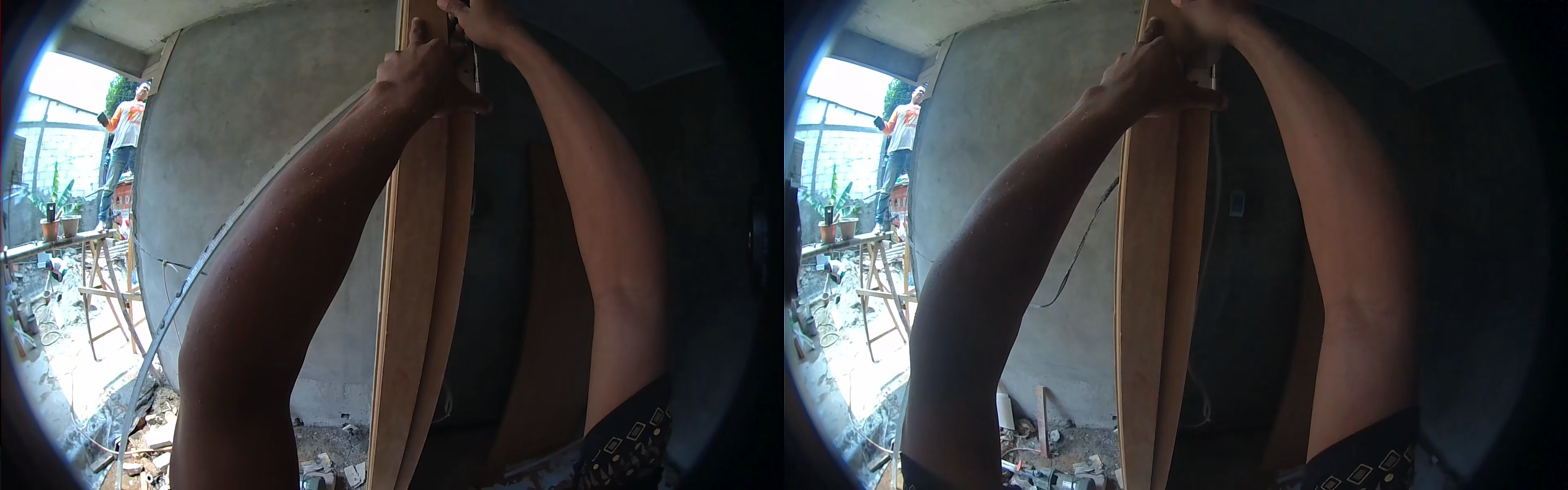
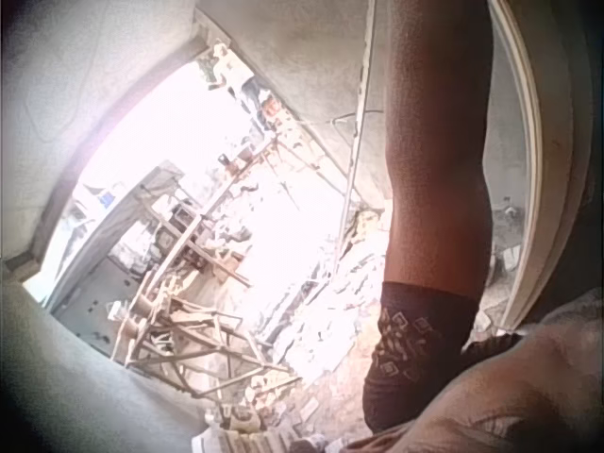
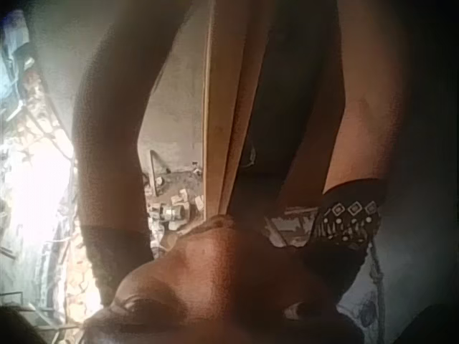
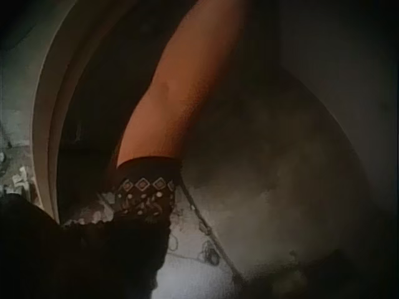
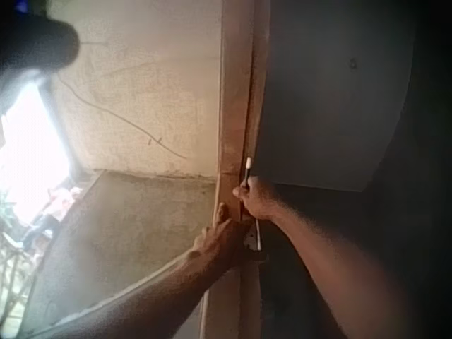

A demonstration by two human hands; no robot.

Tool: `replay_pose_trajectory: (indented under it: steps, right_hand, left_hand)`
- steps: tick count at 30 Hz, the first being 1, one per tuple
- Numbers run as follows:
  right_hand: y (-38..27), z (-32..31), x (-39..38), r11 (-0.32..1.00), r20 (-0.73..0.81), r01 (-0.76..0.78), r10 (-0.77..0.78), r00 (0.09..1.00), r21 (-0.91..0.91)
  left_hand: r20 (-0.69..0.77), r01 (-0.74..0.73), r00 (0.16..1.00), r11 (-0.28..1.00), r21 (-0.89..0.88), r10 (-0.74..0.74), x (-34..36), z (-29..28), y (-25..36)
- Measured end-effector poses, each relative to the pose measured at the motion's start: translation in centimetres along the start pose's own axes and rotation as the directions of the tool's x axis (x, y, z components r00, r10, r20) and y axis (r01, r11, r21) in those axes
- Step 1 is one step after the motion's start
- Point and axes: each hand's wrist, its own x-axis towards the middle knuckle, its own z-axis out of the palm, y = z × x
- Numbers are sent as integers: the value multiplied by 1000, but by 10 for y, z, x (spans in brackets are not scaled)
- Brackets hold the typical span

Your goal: The person unboxes door hinges, organizes the hardware, measures the door frame with a tape measure, and marks positions for the hinge installation on the frame using a pen and the hinge itself as a template.

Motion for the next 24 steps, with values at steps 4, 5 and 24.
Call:
replay_pose_trajectory:
  steps: [4,5,24]
  right_hand:
    - [3,4,1,998,-70,29,-25,997,52]
    - [4,4,1,999,-76,24,-21,997,40]
    - [-16,-21,-17,922,180,198,-144,973,-333]
  left_hand:
    - [-36,-1,999,1000,20,2,0,1,-1]
    - [-17,22,1000,1000,12,-22,1,1,-2]
    - [86,-25,995,983,-179,41,-8,-22,11]
